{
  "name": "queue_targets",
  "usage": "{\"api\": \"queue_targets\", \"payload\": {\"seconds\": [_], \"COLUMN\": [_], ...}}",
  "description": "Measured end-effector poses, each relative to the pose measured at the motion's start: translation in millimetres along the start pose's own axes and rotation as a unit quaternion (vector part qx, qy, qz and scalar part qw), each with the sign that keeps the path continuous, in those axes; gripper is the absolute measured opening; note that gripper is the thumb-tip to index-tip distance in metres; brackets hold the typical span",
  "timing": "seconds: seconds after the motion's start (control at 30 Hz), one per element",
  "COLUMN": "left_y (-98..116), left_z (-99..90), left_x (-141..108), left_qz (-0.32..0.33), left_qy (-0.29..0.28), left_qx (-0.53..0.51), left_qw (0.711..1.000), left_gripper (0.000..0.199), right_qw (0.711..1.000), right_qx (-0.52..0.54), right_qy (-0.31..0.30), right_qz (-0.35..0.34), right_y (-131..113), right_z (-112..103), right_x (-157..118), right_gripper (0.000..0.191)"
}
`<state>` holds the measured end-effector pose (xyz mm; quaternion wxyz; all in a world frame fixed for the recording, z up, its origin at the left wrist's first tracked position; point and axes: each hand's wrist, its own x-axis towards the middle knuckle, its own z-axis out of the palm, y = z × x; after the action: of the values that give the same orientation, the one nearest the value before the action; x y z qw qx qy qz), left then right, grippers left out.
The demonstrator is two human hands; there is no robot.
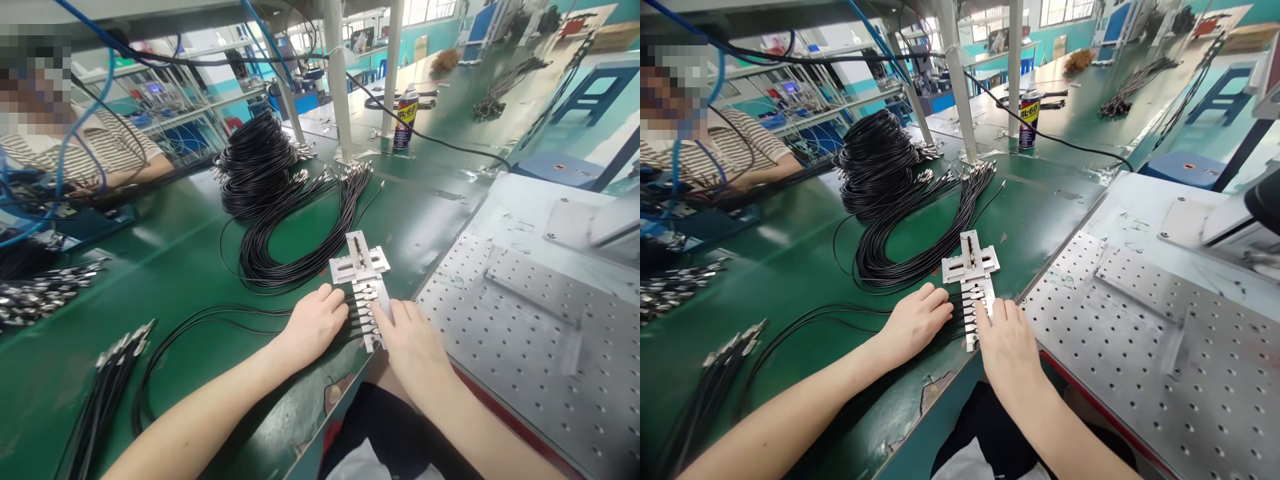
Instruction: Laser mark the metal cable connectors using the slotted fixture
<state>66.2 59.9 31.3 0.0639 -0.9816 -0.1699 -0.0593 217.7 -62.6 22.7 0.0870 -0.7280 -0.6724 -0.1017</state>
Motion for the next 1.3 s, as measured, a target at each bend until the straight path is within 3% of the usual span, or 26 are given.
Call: {"api": "queue_targets", "payload": {"seconds": [0.2, 0.73, 0.93, 1.07, 1.17, 1.3], "left_y": [6, 7, 7, 8, 10, 13], "left_z": [-1.4, 10.1, 8.5, 4.5, 7.3, 12.7], "left_x": [15, 16, 18, 16, 11, 9], "left_qz": [0.036, 0.057, 0.061, 0.035, 0.019, 0.010], "left_qy": [-0.027, -0.043, -0.053, -0.025, 0.006, 0.008], "left_qx": [0.028, -0.013, -0.010, -0.025, -0.044, -0.042], "left_qw": [0.999, 0.997, 0.997, 0.999, 0.999, 0.999], "left_gripper": [0.021, 0.021, 0.019, 0.018, 0.029, 0.033], "right_qw": [0.999, 0.998, 0.998, 0.998, 0.999, 0.997], "right_qx": [-0.024, -0.036, -0.056, -0.060, -0.046, -0.015], "right_qy": [0.019, 0.055, 0.032, 0.004, -0.012, 0.031], "right_qz": [0.016, -0.004, -0.004, -0.012, -0.020, -0.068], "right_y": [-7, -12, -13, -9, -1, 10], "right_z": [5, 7, 8, 5, 2, 5], "right_x": [3, 8, 8, 3, 0, -7], "right_gripper": [0.037, 0.033, 0.032, 0.039, 0.043, 0.044]}}
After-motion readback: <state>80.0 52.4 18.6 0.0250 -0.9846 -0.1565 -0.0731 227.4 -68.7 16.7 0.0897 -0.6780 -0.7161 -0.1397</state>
